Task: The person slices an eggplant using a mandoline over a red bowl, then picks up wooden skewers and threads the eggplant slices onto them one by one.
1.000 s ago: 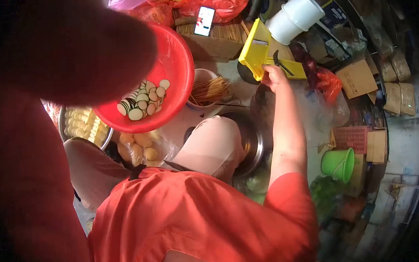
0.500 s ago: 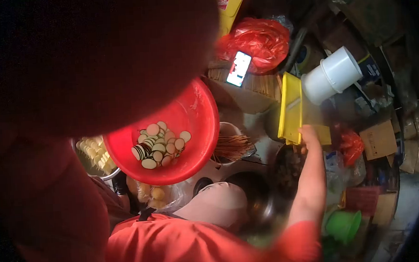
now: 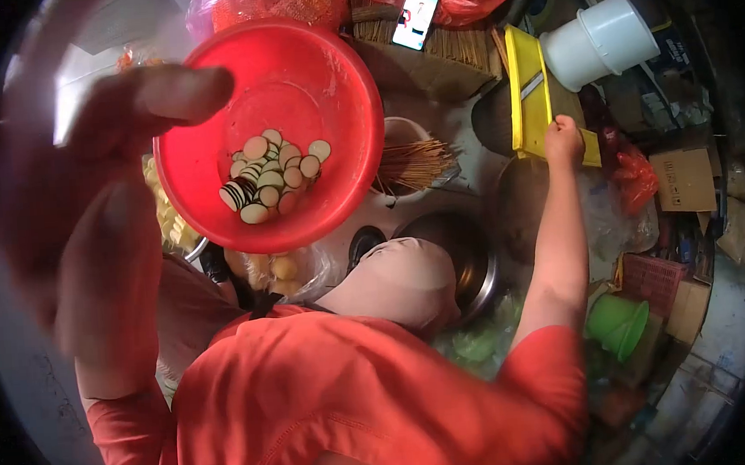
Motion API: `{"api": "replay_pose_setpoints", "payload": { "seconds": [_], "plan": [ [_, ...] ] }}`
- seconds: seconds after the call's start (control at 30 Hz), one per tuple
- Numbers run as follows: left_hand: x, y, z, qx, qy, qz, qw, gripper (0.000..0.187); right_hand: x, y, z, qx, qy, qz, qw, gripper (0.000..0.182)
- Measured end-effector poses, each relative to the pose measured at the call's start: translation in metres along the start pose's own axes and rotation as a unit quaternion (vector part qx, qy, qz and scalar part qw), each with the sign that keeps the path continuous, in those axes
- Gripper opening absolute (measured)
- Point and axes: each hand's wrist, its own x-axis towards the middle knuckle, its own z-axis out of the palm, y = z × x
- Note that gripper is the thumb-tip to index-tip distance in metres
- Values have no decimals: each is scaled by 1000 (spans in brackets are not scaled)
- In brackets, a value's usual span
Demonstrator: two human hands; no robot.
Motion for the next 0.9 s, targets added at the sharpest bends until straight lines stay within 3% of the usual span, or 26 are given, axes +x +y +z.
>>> {"api": "replay_pose_setpoints", "payload": {
  "seconds": [0.03,0.1,0.2,0.23,0.33,0.37,0.43,0.53,0.77,0.9],
  "plan": [
    [1,-9,1,52,40,65,996,64,-10,-14,-4,0,-7,1,1000,25],
    [-20,-54,-27,14,44,40,998,57,-42,-57,-15,265,-62,-58,960,21],
    [-52,-95,-41,57,142,-119,981,47,-92,-102,-2,243,-133,-264,924,15],
    [-65,-112,-52,51,144,-164,975,43,-104,-114,6,259,-168,-270,912,13],
    [-96,-138,-69,59,159,-254,952,41,-111,-129,37,106,-224,-314,917,24],
    [-101,-140,-71,61,160,-257,951,41,-112,-134,47,108,-227,-315,915,24],
    [-109,-141,-74,85,177,-286,938,42,-114,-141,67,-14,-278,-333,901,29],
    [-114,-139,-76,69,183,-294,935,41,-125,-140,101,-100,-275,-325,899,28],
    [-122,-140,-80,66,168,-321,930,38,-125,-141,116,-195,-337,-314,866,25],
    [-121,-136,-77,52,152,-327,931,36,-112,-140,97,-222,-332,-394,828,21]
  ]
}}
